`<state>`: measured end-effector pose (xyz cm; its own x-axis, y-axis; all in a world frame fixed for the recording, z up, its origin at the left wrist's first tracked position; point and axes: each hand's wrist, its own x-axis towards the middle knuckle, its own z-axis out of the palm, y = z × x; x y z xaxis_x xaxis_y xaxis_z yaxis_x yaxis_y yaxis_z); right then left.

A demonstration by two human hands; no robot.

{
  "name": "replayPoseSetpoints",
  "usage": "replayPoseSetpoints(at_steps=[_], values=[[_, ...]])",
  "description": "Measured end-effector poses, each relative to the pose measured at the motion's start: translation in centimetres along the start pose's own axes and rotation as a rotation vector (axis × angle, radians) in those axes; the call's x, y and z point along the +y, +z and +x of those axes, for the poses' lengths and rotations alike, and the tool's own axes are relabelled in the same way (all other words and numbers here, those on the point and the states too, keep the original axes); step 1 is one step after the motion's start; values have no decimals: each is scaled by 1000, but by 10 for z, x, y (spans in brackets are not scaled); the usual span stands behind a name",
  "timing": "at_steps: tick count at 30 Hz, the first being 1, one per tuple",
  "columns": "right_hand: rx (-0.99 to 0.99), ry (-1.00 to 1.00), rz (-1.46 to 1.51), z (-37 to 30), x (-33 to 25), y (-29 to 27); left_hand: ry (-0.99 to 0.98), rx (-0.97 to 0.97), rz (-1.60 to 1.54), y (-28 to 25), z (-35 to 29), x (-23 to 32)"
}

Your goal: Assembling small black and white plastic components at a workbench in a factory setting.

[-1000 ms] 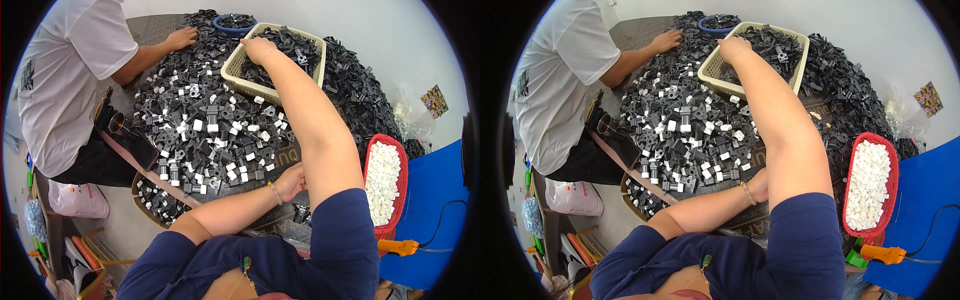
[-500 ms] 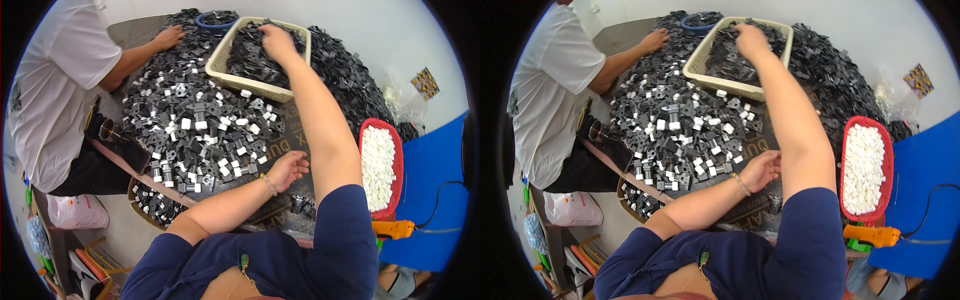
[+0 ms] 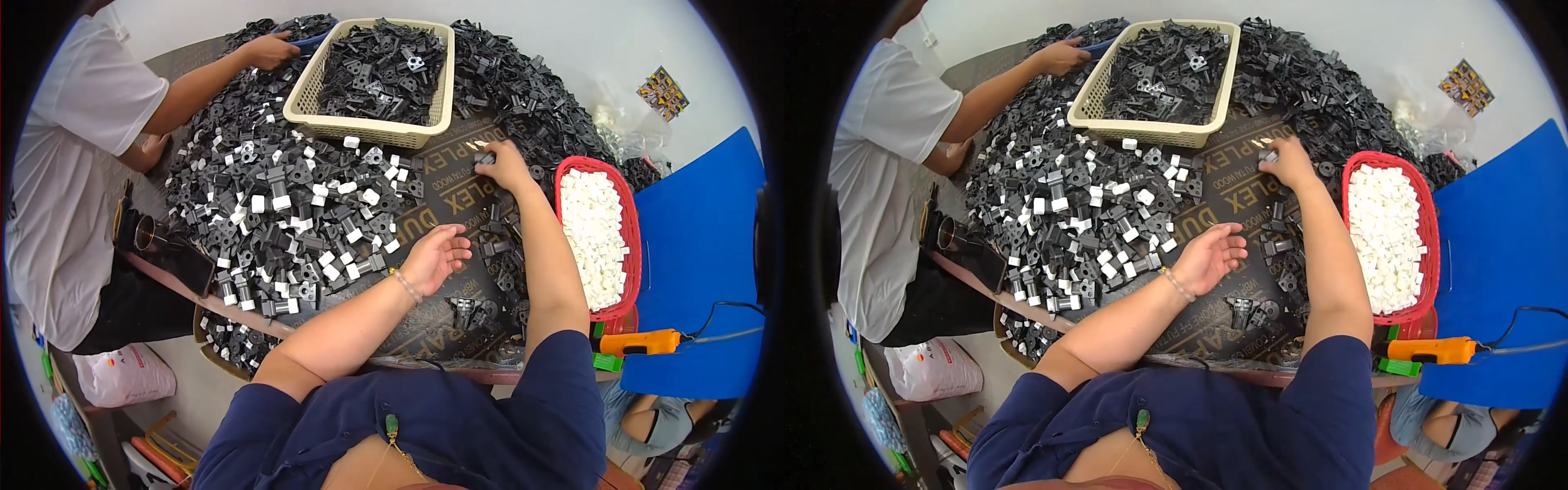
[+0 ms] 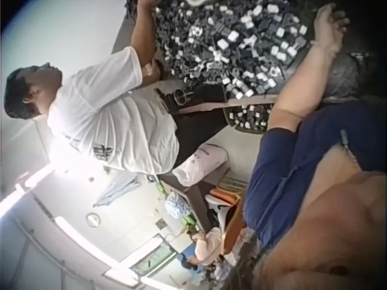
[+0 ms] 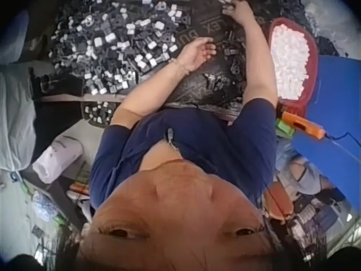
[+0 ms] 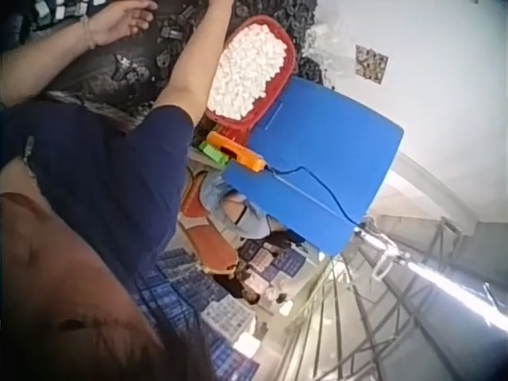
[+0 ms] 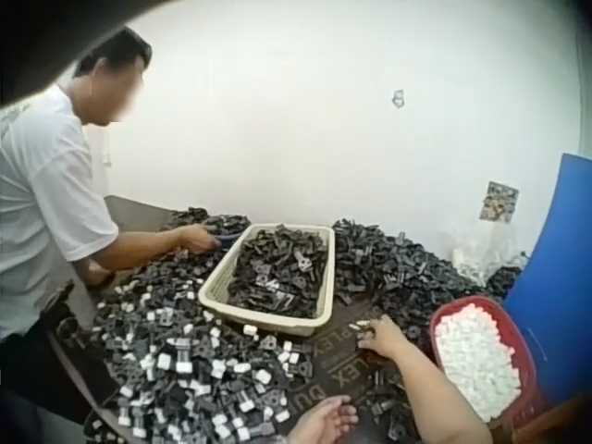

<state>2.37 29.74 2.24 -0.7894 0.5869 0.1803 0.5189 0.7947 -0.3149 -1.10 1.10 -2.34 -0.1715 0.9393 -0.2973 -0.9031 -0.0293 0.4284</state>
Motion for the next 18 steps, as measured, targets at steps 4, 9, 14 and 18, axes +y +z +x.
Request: replayPoseSetpoints(at_steps=[4,9,14,18], values=[[223,160,731,33,-19,-27,5,8,13,4,-2,1],[311,-263,264,87,-119,-50,4,20,26,-2,-3,2],[-166,-29,827,137,-200,-34,15,25,22,-2,-5,5],[-131,246,1625,178,-217,-7,2,-31,7,-4,2,1]])
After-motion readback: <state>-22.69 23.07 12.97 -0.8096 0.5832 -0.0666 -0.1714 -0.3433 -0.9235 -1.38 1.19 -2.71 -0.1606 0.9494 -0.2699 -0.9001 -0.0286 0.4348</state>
